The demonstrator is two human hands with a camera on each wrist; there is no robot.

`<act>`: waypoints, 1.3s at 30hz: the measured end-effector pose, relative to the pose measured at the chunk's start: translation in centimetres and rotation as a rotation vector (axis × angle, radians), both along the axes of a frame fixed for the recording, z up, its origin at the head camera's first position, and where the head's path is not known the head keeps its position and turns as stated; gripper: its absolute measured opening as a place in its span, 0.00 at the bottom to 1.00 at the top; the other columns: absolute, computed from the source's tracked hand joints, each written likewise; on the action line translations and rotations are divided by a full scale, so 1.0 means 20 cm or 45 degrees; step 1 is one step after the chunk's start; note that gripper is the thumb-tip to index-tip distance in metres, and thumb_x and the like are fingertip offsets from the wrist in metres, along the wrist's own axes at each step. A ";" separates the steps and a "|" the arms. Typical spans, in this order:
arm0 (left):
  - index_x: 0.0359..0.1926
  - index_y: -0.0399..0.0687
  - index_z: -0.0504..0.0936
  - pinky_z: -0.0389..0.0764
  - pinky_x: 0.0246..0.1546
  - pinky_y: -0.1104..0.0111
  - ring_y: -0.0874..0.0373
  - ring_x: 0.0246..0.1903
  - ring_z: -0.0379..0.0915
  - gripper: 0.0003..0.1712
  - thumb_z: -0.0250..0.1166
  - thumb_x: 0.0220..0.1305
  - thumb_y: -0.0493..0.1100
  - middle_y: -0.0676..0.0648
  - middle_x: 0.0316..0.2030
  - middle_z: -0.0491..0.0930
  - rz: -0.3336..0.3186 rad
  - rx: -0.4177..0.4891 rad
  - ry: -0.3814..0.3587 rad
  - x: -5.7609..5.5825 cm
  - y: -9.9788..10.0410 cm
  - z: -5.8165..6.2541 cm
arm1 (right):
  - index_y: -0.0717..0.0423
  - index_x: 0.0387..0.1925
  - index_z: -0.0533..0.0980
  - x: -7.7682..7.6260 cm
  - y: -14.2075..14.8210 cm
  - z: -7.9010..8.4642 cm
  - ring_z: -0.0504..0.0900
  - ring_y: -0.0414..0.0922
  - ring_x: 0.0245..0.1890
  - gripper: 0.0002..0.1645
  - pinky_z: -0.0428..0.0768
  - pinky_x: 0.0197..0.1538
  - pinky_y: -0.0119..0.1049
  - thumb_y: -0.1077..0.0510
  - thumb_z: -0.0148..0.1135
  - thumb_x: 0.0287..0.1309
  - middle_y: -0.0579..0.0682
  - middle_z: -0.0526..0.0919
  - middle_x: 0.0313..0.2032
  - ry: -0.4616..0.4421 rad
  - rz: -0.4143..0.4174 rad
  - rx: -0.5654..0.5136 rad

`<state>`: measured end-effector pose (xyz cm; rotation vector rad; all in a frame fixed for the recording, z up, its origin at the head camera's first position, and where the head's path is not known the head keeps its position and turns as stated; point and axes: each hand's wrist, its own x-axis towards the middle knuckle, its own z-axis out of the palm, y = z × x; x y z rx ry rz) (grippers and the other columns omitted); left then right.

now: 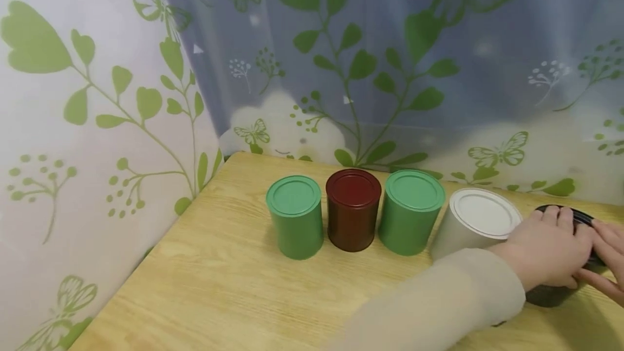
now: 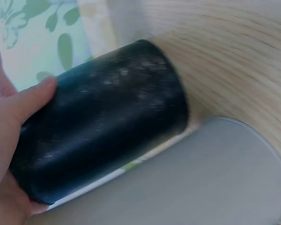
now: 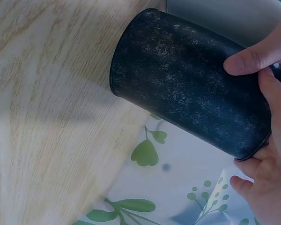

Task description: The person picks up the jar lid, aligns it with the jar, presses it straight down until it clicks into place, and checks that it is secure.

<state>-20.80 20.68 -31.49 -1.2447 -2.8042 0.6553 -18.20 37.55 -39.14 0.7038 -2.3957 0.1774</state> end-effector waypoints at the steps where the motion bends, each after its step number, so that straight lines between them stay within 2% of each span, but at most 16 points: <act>1: 0.72 0.65 0.33 0.37 0.67 0.69 0.61 0.69 0.31 0.55 0.41 0.50 0.79 0.53 0.72 0.36 0.045 -0.024 0.014 0.00 0.01 -0.02 | 0.63 0.70 0.47 0.00 -0.02 0.00 0.43 0.57 0.70 0.53 0.40 0.68 0.52 0.27 0.22 0.58 0.75 0.55 0.63 -0.006 -0.005 -0.007; 3: 0.72 0.67 0.32 0.35 0.67 0.67 0.62 0.69 0.30 0.55 0.39 0.47 0.81 0.54 0.71 0.36 0.126 -0.077 0.047 -0.01 0.03 -0.05 | 0.62 0.70 0.47 0.00 -0.05 0.02 0.46 0.64 0.68 0.53 0.41 0.67 0.55 0.27 0.22 0.57 0.77 0.58 0.60 -0.022 -0.017 -0.023; 7: 0.71 0.71 0.32 0.35 0.67 0.63 0.61 0.69 0.31 0.54 0.37 0.46 0.82 0.55 0.71 0.39 0.206 -0.141 0.115 -0.01 0.06 -0.06 | 0.57 0.71 0.43 0.00 -0.09 0.04 0.47 0.72 0.64 0.53 0.41 0.66 0.59 0.26 0.18 0.54 0.79 0.60 0.57 -0.056 -0.093 0.000; 13: 0.69 0.77 0.29 0.30 0.66 0.55 0.55 0.70 0.25 0.50 0.36 0.49 0.82 0.55 0.71 0.34 0.329 -0.099 0.076 -0.01 0.02 -0.08 | 0.68 0.68 0.48 -0.03 -0.06 0.04 0.48 0.68 0.65 0.59 0.41 0.67 0.55 0.24 0.28 0.53 0.79 0.61 0.57 -0.116 -0.073 0.074; 16: 0.70 0.74 0.32 0.29 0.66 0.53 0.56 0.70 0.27 0.48 0.37 0.53 0.80 0.55 0.71 0.37 0.306 -0.049 0.103 0.01 -0.03 -0.09 | 0.64 0.69 0.51 -0.03 -0.04 0.01 0.54 0.68 0.63 0.59 0.48 0.65 0.58 0.21 0.28 0.52 0.76 0.62 0.58 -0.059 -0.083 0.025; 19: 0.71 0.73 0.33 0.29 0.66 0.54 0.59 0.70 0.29 0.47 0.37 0.55 0.78 0.57 0.71 0.40 0.273 -0.011 0.116 0.02 -0.05 -0.08 | 0.67 0.65 0.59 -0.02 -0.04 0.00 0.62 0.70 0.49 0.61 0.57 0.56 0.61 0.21 0.20 0.51 0.76 0.65 0.48 -0.001 -0.124 -0.007; 20: 0.71 0.72 0.33 0.30 0.66 0.55 0.60 0.70 0.29 0.47 0.37 0.55 0.78 0.57 0.71 0.41 0.264 -0.003 0.121 0.02 -0.04 -0.08 | 0.60 0.67 0.58 -0.03 -0.02 -0.02 0.62 0.70 0.48 0.59 0.56 0.56 0.62 0.21 0.20 0.52 0.76 0.66 0.46 0.015 -0.138 -0.029; 22: 0.71 0.73 0.33 0.30 0.66 0.56 0.61 0.70 0.30 0.47 0.37 0.55 0.78 0.58 0.71 0.41 0.263 0.000 0.129 0.02 -0.03 -0.07 | 0.56 0.68 0.59 -0.06 0.00 -0.05 0.62 0.70 0.44 0.54 0.57 0.55 0.62 0.23 0.22 0.55 0.76 0.66 0.41 0.055 -0.105 -0.067; 26: 0.71 0.74 0.33 0.32 0.67 0.57 0.62 0.69 0.32 0.47 0.38 0.54 0.78 0.58 0.71 0.42 0.266 0.035 0.146 0.01 -0.03 -0.08 | 0.35 0.69 0.56 -0.20 0.16 -0.24 0.64 0.71 0.42 0.38 0.56 0.60 0.60 0.28 0.30 0.61 0.75 0.67 0.39 0.191 -0.030 -0.122; 28: 0.71 0.74 0.31 0.33 0.67 0.57 0.62 0.69 0.33 0.49 0.39 0.54 0.79 0.58 0.71 0.42 0.246 0.065 0.151 0.00 -0.04 -0.10 | 0.40 0.68 0.61 -0.26 0.24 -0.31 0.65 0.70 0.42 0.40 0.59 0.55 0.62 0.28 0.29 0.61 0.74 0.67 0.39 0.211 -0.029 -0.090; 31: 0.71 0.73 0.29 0.34 0.67 0.56 0.61 0.69 0.33 0.51 0.40 0.53 0.80 0.57 0.71 0.42 0.212 0.098 0.140 0.00 -0.06 -0.11 | 0.37 0.68 0.60 -0.31 0.34 -0.40 0.65 0.69 0.44 0.40 0.59 0.55 0.63 0.26 0.27 0.61 0.72 0.68 0.42 0.184 -0.084 -0.037; 33: 0.71 0.73 0.29 0.35 0.67 0.56 0.62 0.69 0.34 0.51 0.40 0.53 0.80 0.57 0.71 0.42 0.197 0.116 0.134 0.01 -0.08 -0.10 | 0.34 0.68 0.60 -0.30 0.33 -0.38 0.67 0.70 0.45 0.39 0.59 0.56 0.63 0.26 0.28 0.61 0.73 0.70 0.46 0.179 -0.101 -0.035; 34: 0.71 0.72 0.29 0.36 0.67 0.55 0.62 0.69 0.35 0.51 0.39 0.53 0.80 0.57 0.71 0.42 0.189 0.130 0.131 0.01 -0.09 -0.09 | 0.38 0.66 0.63 -0.28 0.29 -0.34 0.67 0.71 0.45 0.40 0.60 0.54 0.64 0.26 0.26 0.61 0.74 0.70 0.47 0.180 -0.098 -0.033; 35: 0.71 0.72 0.30 0.36 0.67 0.55 0.62 0.69 0.35 0.51 0.39 0.53 0.80 0.58 0.71 0.42 0.187 0.149 0.119 0.02 -0.11 -0.07 | 0.34 0.67 0.61 -0.25 0.24 -0.30 0.67 0.71 0.46 0.39 0.60 0.56 0.64 0.26 0.27 0.61 0.74 0.70 0.48 0.191 -0.095 -0.041; 38: 0.72 0.71 0.33 0.40 0.67 0.56 0.63 0.69 0.37 0.49 0.37 0.54 0.79 0.58 0.71 0.43 0.158 0.208 0.093 0.06 -0.18 -0.05 | 0.27 0.68 0.52 -0.13 0.05 -0.12 0.67 0.75 0.46 0.35 0.60 0.54 0.67 0.28 0.23 0.61 0.75 0.70 0.51 0.127 -0.118 -0.007; 39: 0.72 0.71 0.34 0.40 0.67 0.57 0.64 0.69 0.37 0.49 0.37 0.54 0.79 0.58 0.71 0.43 0.151 0.219 0.079 0.08 -0.20 -0.05 | 0.30 0.68 0.51 -0.08 -0.02 -0.05 0.67 0.75 0.47 0.36 0.60 0.52 0.69 0.28 0.24 0.61 0.76 0.69 0.52 0.067 -0.139 0.015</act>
